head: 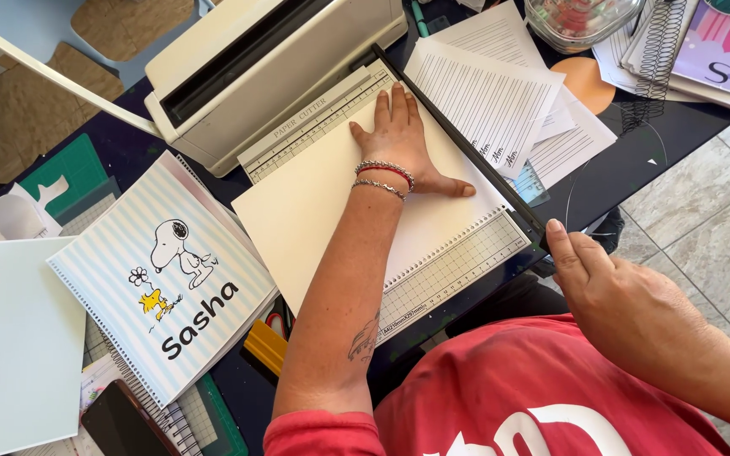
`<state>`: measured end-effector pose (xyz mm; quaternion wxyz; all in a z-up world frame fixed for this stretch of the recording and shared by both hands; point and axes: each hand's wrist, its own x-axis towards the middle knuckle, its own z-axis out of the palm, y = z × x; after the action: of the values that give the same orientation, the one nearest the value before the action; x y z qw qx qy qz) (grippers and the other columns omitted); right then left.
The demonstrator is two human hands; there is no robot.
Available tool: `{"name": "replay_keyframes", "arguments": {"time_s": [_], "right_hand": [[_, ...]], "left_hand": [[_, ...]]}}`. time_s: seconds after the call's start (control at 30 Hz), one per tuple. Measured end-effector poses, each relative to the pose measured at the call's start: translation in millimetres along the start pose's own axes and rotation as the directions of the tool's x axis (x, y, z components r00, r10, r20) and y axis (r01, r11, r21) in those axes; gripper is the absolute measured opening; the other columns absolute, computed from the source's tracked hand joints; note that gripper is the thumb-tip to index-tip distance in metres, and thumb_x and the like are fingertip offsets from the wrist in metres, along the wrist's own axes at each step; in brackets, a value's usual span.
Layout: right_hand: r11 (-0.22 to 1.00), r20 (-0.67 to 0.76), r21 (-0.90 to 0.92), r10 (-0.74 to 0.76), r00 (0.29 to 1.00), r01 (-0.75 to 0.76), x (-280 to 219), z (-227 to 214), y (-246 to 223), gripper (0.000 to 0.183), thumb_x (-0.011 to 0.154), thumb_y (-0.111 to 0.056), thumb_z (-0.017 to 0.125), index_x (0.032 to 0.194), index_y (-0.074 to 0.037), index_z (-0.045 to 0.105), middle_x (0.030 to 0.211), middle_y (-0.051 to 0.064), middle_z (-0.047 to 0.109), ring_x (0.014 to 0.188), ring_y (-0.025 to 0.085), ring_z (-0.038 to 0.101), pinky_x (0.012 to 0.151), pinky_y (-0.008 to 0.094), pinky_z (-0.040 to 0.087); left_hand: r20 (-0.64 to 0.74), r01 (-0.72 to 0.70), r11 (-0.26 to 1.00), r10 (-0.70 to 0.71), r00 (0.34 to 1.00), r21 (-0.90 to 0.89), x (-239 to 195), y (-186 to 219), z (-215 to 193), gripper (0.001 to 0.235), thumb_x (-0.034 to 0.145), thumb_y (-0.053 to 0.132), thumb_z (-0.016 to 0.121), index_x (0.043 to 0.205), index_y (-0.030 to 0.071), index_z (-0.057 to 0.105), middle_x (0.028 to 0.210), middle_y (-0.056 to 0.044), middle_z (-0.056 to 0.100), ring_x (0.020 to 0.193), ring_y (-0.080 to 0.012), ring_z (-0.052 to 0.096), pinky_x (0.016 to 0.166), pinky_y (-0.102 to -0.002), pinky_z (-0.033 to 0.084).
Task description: Assembling personalized notebooks by trimming pages with a manual paper cutter and organizing the contents.
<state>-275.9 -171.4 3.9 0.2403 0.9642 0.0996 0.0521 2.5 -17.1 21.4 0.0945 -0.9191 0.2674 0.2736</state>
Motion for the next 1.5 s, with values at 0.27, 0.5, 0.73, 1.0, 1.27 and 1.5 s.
{"name": "replay_keyframes", "arguments": {"time_s": [0.27,0.5,0.73,1.0,1.27,1.5], "right_hand": [[0.999,0.006,0.050,0.004,1.000,-0.005,1,0,0,0.061,0.098,-0.025,0.047,0.153,0.002,0.046,0.127,0.006,0.062,0.051,0.014,0.067,0.044,0.029,0.053],[0.999,0.057,0.050,-0.019,0.998,0.016,-1,0,3,0.067,0.089,-0.010,0.047,0.154,0.003,0.041,0.134,0.010,0.060,0.056,0.014,0.071,0.047,0.027,0.057],[0.998,0.033,0.051,0.022,0.999,-0.024,3,0,-2,0.063,0.097,-0.028,0.047,0.154,0.000,0.044,0.129,0.006,0.062,0.057,0.013,0.071,0.047,0.027,0.055],[0.902,0.447,0.389,-0.005,0.894,-0.190,23,-7,2,0.085,0.086,-0.003,0.043,0.165,0.003,0.012,0.112,0.016,0.054,0.064,0.034,0.073,0.055,0.047,0.059],[0.896,0.453,0.404,-0.021,0.891,-0.184,26,-12,7,0.083,0.087,-0.002,0.043,0.164,-0.002,0.015,0.105,0.013,0.053,0.059,0.038,0.071,0.051,0.052,0.056],[0.905,0.420,0.397,-0.031,0.907,-0.153,23,-12,8,0.081,0.087,-0.003,0.043,0.164,0.000,0.017,0.103,0.013,0.053,0.055,0.038,0.069,0.050,0.051,0.054]], "left_hand": [[0.008,0.002,1.000,-0.002,1.000,0.003,-1,0,-2,0.166,0.051,0.102,0.061,0.163,0.004,-0.012,0.172,-0.012,-0.021,0.158,-0.0324,-0.017,0.119,-0.071,0.014],[0.028,-0.002,1.000,0.002,1.000,0.016,-3,0,-5,0.165,0.052,0.101,0.061,0.163,0.004,-0.013,0.172,-0.012,-0.023,0.158,-0.0333,-0.017,0.120,-0.070,0.014],[0.062,0.019,1.000,-0.018,0.998,-0.013,-8,6,-11,0.163,0.056,0.096,0.067,0.163,0.004,-0.013,0.171,-0.013,-0.024,0.158,-0.0341,-0.019,0.120,-0.071,0.013],[0.053,0.044,0.999,-0.044,0.998,-0.006,-12,11,-12,0.170,0.047,0.102,0.063,0.163,0.003,-0.013,0.171,-0.014,-0.024,0.158,-0.0356,-0.019,0.119,-0.072,0.013],[0.090,0.041,0.999,-0.040,0.995,-0.007,-11,11,-14,0.171,0.049,0.100,0.064,0.162,0.002,-0.016,0.170,-0.015,-0.028,0.157,-0.0366,-0.023,0.118,-0.074,0.013],[0.088,0.042,0.999,-0.043,0.995,0.005,-10,12,-14,0.171,0.050,0.101,0.065,0.162,0.001,-0.016,0.170,-0.015,-0.028,0.157,-0.0374,-0.022,0.118,-0.073,0.012]]}}
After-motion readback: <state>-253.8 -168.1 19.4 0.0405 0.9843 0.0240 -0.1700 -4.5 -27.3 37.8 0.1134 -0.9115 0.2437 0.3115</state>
